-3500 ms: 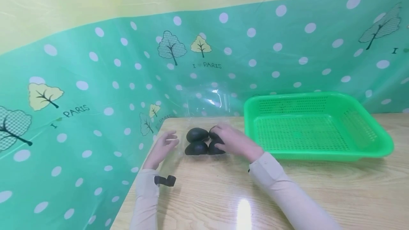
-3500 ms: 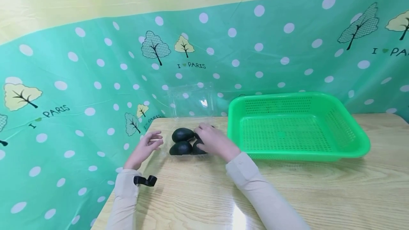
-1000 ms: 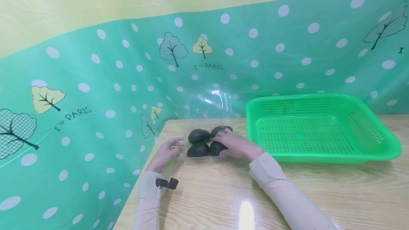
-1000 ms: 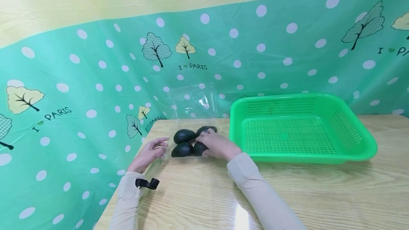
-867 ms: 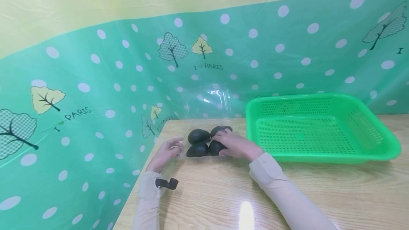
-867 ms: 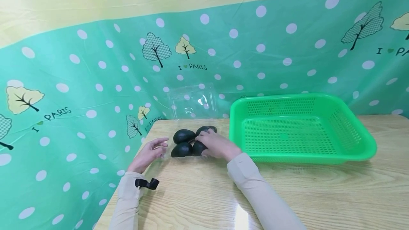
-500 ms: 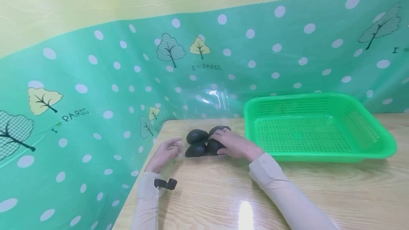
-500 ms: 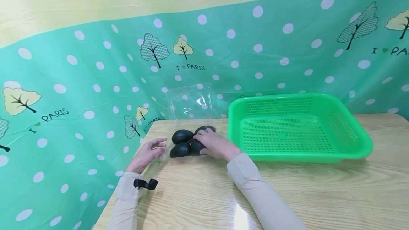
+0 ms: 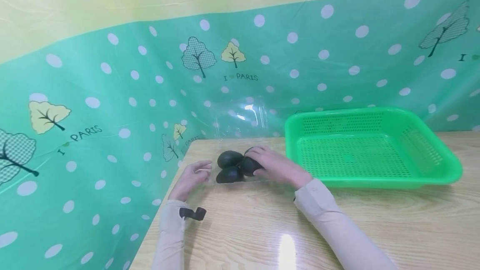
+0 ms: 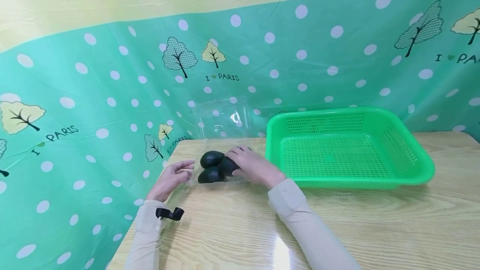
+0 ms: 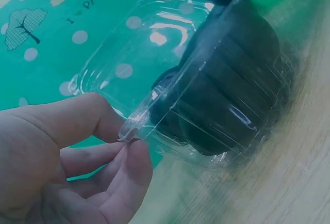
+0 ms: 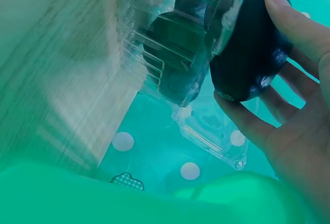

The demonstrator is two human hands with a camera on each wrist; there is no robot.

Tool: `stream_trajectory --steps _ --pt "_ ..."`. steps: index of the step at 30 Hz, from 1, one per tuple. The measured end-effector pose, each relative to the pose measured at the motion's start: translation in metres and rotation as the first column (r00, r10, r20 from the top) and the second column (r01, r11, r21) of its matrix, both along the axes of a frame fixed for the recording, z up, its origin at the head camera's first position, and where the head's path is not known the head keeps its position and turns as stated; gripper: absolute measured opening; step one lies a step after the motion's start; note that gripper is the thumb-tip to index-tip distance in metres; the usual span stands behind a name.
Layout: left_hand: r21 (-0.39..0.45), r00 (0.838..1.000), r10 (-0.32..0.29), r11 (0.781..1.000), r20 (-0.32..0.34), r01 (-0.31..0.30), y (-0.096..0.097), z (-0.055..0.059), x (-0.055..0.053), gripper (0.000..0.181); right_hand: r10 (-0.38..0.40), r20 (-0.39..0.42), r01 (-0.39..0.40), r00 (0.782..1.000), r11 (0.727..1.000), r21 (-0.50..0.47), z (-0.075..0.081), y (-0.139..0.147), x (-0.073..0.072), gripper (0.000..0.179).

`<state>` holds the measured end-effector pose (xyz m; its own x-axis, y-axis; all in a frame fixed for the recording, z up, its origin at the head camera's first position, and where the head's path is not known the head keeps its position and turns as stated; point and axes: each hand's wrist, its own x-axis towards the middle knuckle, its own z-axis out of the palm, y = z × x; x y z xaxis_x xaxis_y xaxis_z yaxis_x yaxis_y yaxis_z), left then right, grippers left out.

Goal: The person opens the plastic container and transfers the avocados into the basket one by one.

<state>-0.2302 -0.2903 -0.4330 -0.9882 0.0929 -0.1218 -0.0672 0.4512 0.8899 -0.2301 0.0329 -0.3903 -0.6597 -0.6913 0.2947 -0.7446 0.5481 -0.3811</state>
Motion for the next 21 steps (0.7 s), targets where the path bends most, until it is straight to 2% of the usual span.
stream_trajectory --steps 6,13,21 --pt "0.017 1.000 -0.010 1.000 0.002 0.010 0.000 0.000 -0.001 0.057 -0.021 0.001 0.021 1.000 1.000 -0.010 0.003 0.005 0.002 0.054" --pt "0.042 1.000 -0.012 0.999 0.001 0.012 0.002 0.004 0.001 0.060 -0.042 -0.036 0.041 0.998 0.998 -0.037 0.011 0.015 0.007 0.057" --pt "0.024 1.000 0.001 1.000 -0.002 -0.001 0.002 0.001 -0.001 0.057 -0.066 -0.083 0.061 0.994 0.996 -0.064 0.018 0.026 0.011 0.060"
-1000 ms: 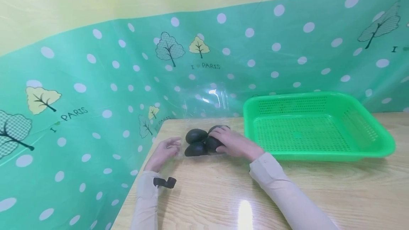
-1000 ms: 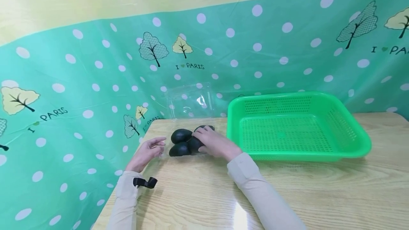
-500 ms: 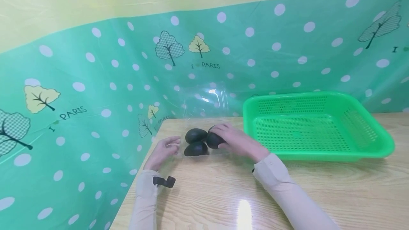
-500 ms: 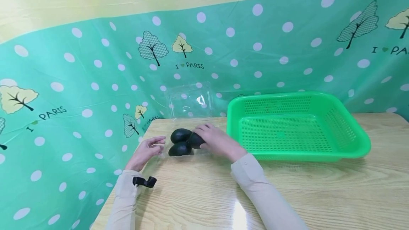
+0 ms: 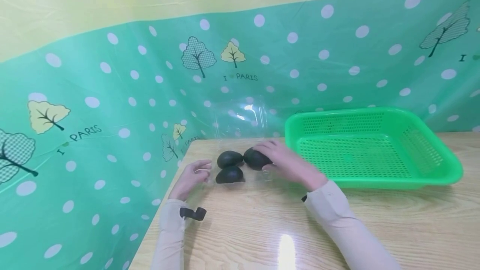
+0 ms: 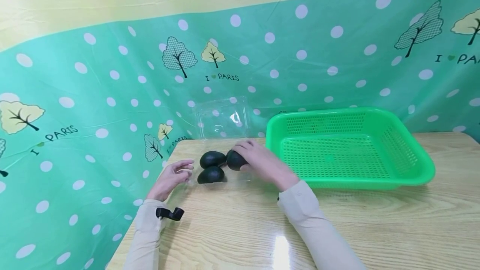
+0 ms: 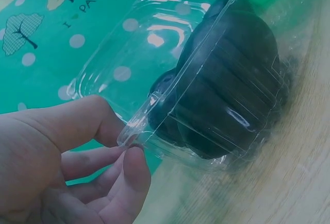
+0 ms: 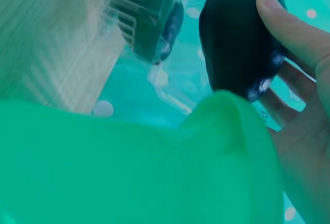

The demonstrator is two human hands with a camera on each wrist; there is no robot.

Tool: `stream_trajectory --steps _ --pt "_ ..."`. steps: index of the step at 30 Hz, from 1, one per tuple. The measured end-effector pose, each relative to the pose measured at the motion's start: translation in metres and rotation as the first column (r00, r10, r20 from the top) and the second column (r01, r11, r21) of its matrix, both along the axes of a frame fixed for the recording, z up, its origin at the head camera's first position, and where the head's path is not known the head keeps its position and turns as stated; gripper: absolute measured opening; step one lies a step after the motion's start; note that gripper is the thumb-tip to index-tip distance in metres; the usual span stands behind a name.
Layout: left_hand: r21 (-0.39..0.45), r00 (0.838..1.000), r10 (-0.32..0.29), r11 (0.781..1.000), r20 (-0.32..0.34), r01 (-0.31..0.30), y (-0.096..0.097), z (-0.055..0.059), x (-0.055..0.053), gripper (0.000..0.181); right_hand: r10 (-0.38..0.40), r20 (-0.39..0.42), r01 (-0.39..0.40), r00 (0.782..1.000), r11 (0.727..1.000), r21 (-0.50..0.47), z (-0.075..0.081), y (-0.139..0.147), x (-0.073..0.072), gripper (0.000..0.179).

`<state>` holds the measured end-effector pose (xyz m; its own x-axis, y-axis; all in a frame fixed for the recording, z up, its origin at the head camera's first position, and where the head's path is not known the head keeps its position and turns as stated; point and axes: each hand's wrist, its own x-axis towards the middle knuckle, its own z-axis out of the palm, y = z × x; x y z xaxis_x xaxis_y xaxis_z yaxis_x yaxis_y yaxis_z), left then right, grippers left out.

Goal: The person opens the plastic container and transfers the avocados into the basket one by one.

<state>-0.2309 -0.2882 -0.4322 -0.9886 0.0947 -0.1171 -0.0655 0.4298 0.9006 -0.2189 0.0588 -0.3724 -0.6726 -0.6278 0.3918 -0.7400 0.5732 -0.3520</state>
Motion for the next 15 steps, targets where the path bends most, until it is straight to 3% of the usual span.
stream_trajectory --steps 15 --pt "-0.008 1.000 0.012 1.000 0.003 -0.012 0.000 -0.001 0.000 0.058 -0.049 -0.064 0.051 0.997 0.998 0.025 0.011 0.018 0.009 0.061"
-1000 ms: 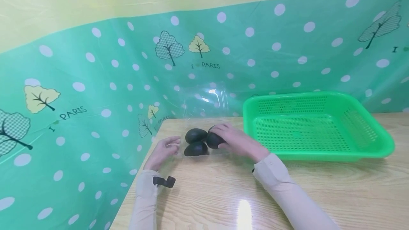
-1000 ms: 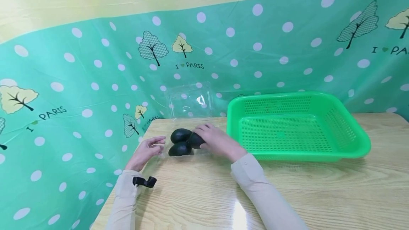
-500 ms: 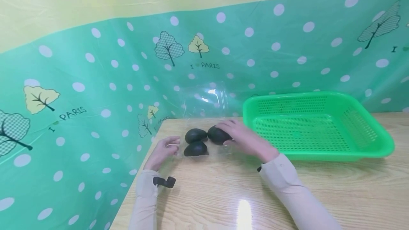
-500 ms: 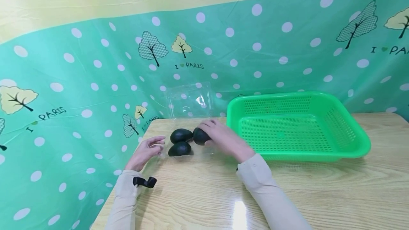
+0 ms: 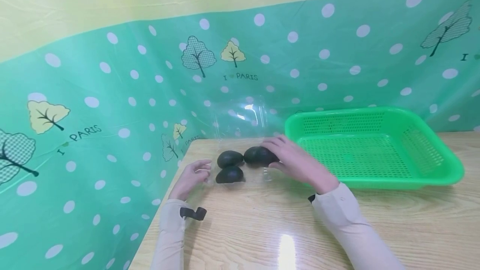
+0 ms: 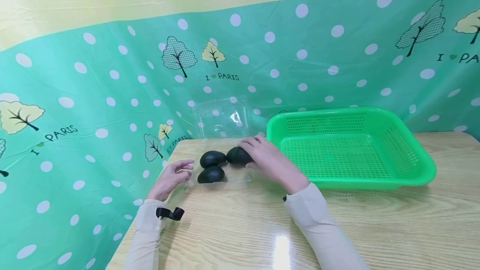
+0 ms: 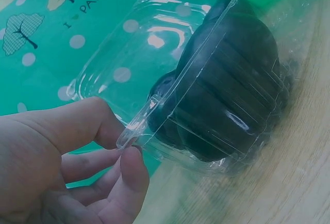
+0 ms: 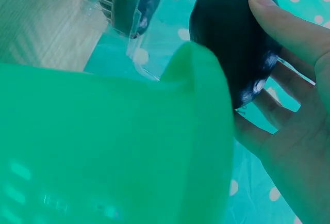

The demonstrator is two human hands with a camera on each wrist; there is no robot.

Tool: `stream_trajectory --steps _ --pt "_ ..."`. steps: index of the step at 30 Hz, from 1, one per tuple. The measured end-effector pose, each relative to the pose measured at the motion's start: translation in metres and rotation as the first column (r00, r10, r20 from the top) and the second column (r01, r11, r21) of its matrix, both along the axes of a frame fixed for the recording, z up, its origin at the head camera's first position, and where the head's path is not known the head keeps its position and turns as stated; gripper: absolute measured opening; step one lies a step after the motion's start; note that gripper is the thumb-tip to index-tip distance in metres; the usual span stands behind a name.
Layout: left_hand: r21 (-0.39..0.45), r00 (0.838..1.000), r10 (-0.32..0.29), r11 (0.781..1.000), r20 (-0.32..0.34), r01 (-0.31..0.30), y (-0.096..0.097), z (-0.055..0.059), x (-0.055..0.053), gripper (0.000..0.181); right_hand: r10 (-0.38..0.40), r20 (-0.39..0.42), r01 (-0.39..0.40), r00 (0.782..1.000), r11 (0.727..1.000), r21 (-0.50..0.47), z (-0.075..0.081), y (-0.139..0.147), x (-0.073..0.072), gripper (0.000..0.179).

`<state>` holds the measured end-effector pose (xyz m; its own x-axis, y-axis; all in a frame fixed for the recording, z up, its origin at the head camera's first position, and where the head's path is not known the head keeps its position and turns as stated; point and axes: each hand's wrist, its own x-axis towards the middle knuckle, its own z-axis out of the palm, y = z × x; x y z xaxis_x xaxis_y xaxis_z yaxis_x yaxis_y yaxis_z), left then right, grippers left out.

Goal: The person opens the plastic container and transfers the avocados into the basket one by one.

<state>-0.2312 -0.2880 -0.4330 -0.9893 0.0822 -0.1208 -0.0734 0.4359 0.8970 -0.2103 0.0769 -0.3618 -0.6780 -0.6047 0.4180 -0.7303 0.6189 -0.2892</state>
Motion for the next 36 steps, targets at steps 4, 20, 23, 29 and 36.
stream_trajectory --steps 4,20,23,29,36 --pt "0.000 1.000 -0.001 1.000 0.003 0.001 0.000 0.000 0.000 0.059 -0.023 0.032 0.024 0.999 0.999 -0.023 0.002 0.006 0.001 0.059" --pt "0.000 1.000 -0.002 1.000 0.005 0.002 0.000 0.002 0.002 0.059 -0.156 0.017 0.156 0.988 0.985 -0.071 0.002 0.034 -0.005 0.060" --pt "0.011 1.000 -0.008 1.000 0.005 0.008 0.000 0.002 0.002 0.061 -0.171 0.035 0.173 0.985 0.982 -0.074 0.003 0.038 -0.006 0.058" --pt "0.026 1.000 -0.007 1.000 0.006 0.006 0.000 0.002 0.002 0.061 -0.186 0.055 0.190 0.981 0.980 -0.067 0.003 0.046 -0.005 0.057" --pt "0.025 1.000 0.013 1.000 0.012 -0.013 0.001 0.001 0.002 0.060 -0.220 0.067 0.224 0.973 0.972 -0.066 0.007 0.059 -0.003 0.055"
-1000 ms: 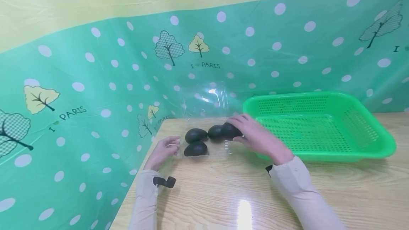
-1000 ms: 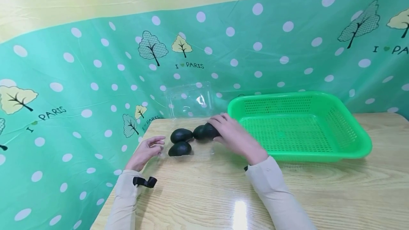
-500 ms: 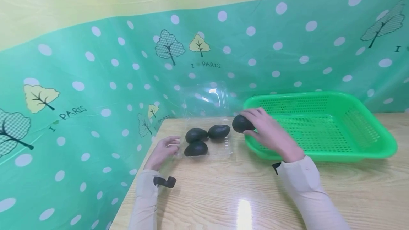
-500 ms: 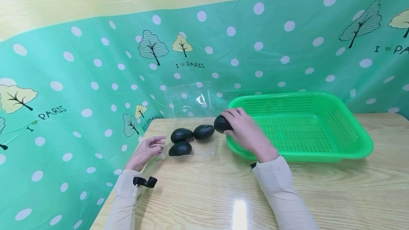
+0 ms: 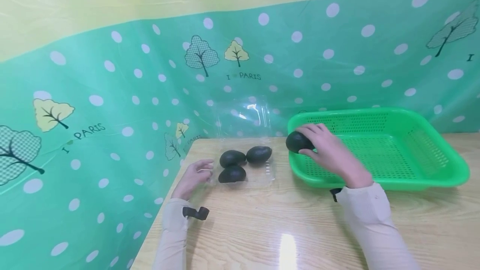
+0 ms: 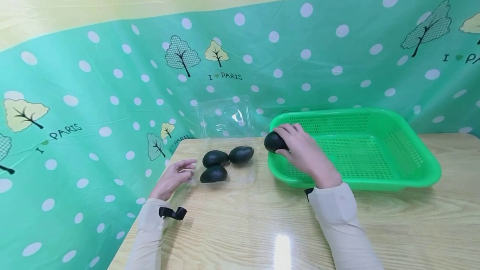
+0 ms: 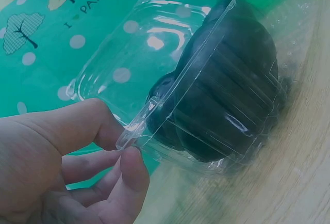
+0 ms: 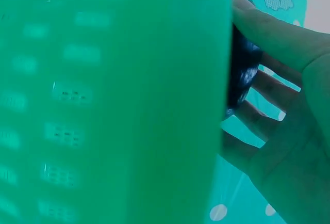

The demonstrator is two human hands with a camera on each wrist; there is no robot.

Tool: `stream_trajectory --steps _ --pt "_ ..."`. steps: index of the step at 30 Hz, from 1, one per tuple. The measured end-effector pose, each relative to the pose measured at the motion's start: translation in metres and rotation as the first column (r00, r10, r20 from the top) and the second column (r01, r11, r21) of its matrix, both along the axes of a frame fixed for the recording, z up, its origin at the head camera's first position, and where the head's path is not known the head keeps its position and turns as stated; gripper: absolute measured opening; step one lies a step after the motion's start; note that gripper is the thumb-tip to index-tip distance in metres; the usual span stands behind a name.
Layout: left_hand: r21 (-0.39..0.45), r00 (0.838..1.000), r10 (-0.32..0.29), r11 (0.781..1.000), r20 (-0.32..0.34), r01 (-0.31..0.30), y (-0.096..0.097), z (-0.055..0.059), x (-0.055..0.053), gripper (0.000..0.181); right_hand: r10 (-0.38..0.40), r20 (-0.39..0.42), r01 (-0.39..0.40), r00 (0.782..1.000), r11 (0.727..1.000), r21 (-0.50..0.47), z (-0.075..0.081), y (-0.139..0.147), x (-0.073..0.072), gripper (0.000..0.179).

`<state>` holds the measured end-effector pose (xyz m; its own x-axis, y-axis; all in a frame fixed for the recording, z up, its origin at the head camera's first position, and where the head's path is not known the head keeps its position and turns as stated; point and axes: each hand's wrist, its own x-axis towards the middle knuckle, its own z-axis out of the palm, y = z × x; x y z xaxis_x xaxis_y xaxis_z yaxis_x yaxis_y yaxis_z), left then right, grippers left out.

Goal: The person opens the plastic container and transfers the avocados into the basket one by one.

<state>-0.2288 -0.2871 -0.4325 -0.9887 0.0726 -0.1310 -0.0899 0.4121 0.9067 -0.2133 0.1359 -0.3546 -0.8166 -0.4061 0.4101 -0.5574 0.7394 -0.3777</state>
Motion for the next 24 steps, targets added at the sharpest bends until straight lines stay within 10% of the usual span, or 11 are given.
stream_trajectory --steps 24 --pt "-0.011 1.000 -0.009 1.000 0.009 0.009 0.001 0.003 0.003 0.059 -0.124 0.151 0.110 0.981 0.989 0.099 -0.009 0.020 0.000 0.053"
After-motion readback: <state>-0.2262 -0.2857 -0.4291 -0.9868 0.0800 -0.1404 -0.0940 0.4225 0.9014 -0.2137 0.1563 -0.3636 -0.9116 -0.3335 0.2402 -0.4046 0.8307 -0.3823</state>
